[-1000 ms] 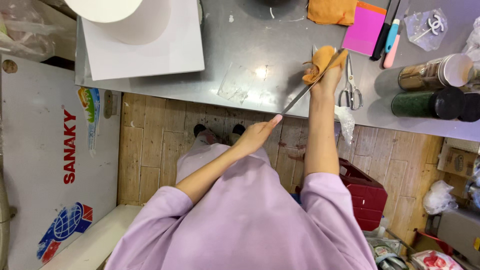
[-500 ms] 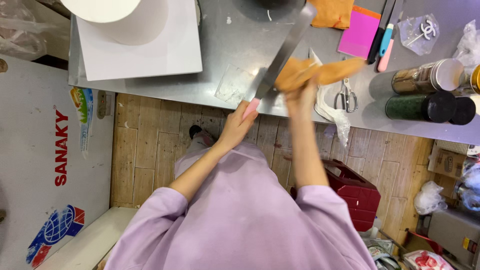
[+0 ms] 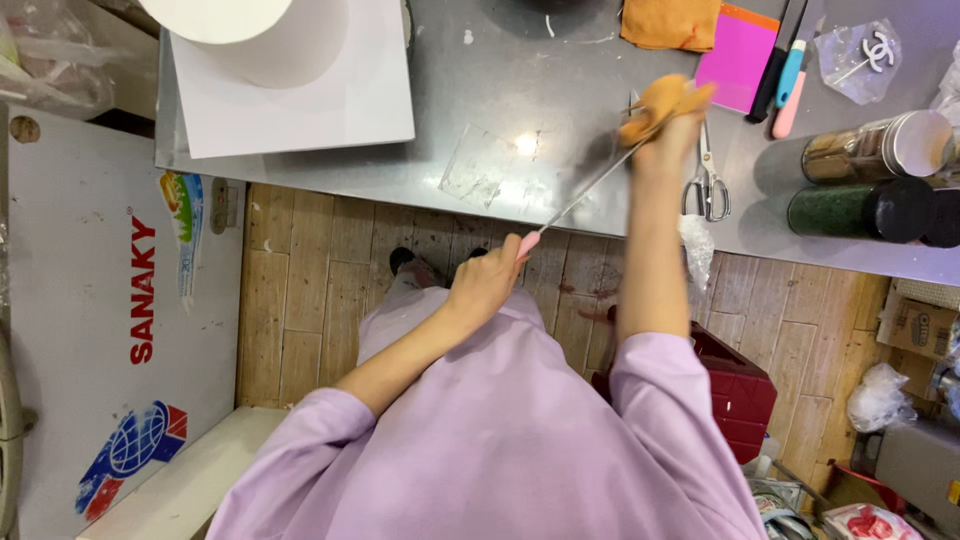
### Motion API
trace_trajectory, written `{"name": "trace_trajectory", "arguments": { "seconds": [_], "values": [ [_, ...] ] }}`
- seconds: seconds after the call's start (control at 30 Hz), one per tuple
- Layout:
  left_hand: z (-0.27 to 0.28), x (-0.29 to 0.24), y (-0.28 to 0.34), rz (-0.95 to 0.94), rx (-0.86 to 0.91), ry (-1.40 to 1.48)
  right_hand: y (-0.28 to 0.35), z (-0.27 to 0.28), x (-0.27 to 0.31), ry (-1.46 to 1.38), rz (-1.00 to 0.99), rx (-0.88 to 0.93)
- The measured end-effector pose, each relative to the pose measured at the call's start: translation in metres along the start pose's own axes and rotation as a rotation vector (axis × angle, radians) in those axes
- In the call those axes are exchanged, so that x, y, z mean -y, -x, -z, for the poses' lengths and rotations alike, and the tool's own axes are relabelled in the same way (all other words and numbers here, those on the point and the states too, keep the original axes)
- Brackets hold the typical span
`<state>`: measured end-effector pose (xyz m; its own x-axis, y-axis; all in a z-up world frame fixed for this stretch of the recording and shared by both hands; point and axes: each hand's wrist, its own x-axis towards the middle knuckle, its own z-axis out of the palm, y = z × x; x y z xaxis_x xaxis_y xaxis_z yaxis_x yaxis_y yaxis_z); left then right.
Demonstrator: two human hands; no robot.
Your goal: The person prepares a workspace by moving a cake board and piping bag, wipes down the metal counter with a cloth, and then cleans a small palette knife using the same cloth. The person then moves a large bowl of frosting and reaches into a chest freezer to organize items.
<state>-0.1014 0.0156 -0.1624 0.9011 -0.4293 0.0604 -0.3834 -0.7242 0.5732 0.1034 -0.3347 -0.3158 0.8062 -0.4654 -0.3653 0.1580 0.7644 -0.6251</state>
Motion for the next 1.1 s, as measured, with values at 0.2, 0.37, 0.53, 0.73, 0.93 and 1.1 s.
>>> {"name": "trace_trajectory", "arguments": {
  "seconds": [0.2, 0.37, 0.53, 0.73, 0.93, 1.1],
  "values": [
    [0.009, 0.041, 0.027, 0.327, 0.291, 0.319, -0.012, -0.016, 0.136, -0.059, 0.083, 0.114],
    [-0.047, 0.068, -0.012, 0.445, 0.325, 0.486, 0.120, -0.066, 0.104, -0.307, -0.036, 0.558],
    [-0.138, 0.089, -0.090, 0.494, 0.440, 0.757, 0.217, -0.099, 0.059, -0.379, -0.330, 0.664],
    [-0.114, 0.102, -0.142, 0.147, 0.163, 0.550, 0.260, -0.086, 0.042, -0.181, -0.411, 0.703],
    [0.010, 0.054, -0.111, 0.197, 0.579, 1.093, 0.247, -0.031, 0.022, 0.208, -0.457, 0.578],
    [0.062, 0.039, -0.092, 0.112, 0.365, 1.248, 0.243, -0.032, 0.041, 0.590, -0.154, 0.485]
  ]
}}
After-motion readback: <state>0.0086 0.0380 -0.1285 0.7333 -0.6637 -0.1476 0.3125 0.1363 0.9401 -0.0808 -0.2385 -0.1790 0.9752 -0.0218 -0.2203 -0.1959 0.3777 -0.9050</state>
